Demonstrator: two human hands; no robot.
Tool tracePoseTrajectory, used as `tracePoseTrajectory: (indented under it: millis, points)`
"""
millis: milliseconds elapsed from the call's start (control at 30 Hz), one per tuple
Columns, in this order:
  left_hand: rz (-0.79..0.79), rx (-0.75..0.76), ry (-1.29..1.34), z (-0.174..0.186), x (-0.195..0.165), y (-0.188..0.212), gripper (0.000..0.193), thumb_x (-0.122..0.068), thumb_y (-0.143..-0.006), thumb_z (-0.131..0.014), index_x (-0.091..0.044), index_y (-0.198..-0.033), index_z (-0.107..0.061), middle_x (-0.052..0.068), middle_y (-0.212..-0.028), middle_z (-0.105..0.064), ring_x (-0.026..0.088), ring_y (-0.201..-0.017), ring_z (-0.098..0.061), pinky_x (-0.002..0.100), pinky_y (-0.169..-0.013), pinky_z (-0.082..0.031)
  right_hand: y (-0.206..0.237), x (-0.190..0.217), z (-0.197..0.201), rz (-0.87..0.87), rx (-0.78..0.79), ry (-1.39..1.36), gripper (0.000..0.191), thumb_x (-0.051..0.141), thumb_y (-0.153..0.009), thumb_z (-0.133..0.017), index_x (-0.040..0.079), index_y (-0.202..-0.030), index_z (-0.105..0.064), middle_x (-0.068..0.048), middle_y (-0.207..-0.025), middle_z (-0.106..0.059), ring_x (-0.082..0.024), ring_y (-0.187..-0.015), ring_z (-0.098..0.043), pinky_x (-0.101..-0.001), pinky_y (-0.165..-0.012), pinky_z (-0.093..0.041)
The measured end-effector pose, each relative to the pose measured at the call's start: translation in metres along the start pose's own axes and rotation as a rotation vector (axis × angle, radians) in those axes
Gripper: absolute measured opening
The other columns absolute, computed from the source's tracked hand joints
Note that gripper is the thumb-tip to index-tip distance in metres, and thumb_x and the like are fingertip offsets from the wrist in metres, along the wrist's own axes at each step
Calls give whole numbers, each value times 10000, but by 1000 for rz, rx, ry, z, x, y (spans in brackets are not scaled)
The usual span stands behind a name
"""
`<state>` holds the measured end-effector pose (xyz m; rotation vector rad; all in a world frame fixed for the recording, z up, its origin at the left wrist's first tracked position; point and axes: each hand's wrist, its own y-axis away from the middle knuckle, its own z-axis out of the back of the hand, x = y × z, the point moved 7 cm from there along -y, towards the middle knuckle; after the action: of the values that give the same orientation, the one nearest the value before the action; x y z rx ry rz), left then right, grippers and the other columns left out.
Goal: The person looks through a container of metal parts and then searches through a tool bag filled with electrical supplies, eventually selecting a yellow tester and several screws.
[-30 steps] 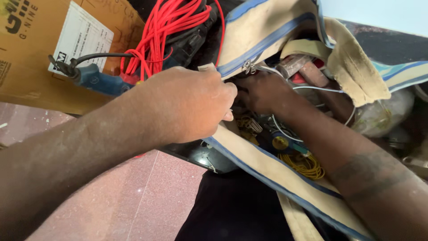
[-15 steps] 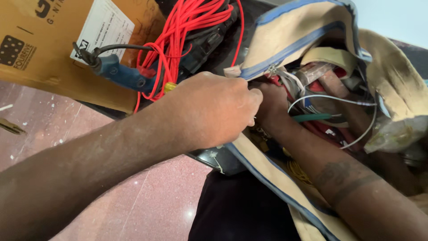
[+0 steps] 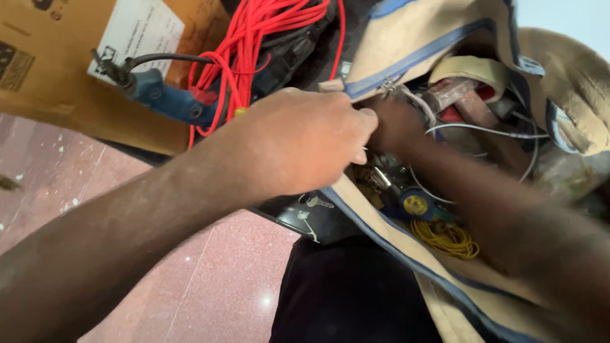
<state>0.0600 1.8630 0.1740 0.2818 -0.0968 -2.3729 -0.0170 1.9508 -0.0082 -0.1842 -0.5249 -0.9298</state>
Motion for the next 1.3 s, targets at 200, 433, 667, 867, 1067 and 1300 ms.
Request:
tracePoseTrajectory:
  millis: [200,433,667,867,1067,1300]
  points:
    - [-5,-29,198,5,6,3,68,-134,-825,-692,-78,-858,-670,155,-747,-681,356,-802,-694,483,-620,-538,48,0,42,-437,539,-165,242,257,-945,-656,64,-1078,-719,-99,-1023,-785,-249,-854,-807,-362,-773,-641]
    - [100,139,183,-3,8,2,68,-68,-783,-665,-112,-833,-675,100,-756,-701,329,-802,-691,488,-652,-533,86,21,81,-386,439,-360,317,296,-932,-631,30,-1028,-774,-107,-914,-823,-186,-860,-814,-316,-784,-620]
    - [102,112,198,-1,4,5,62,-58,-799,-652,-107,-804,-691,92,-747,-714,311,-816,-698,475,-668,-543,90,-2,84,-472,265,-424,373,330,-964,-624,-24,-1003,-737,-137,-946,-794,-186,-868,-799,-330,-762,-620]
    - [176,104,276,0,5,6,81,-78,-849,-629,-119,-846,-698,80,-761,-722,293,-779,-718,450,-723,-551,96,-5,76,-534,233,-549,383,297,-906,-711,-63,-1034,-727,-193,-920,-797,-244,-815,-801,-356,-741,-644]
    - [171,93,286,-6,10,8,77,-87,-851,-630,-115,-878,-697,70,-793,-728,284,-802,-719,460,-697,-549,93,-5,56,-486,313,-537,405,291,-857,-745,19,-1153,-692,-134,-955,-804,-175,-815,-802,-315,-746,-634]
    - [-128,-479,428,18,3,25,125,-140,-991,-670,-33,-972,-609,166,-870,-678,382,-874,-679,487,-723,-510,37,5,-6,-80,245,89,383,146,-835,-699,144,-1218,-712,-172,-1047,-747,-317,-934,-710,-444,-824,-554]
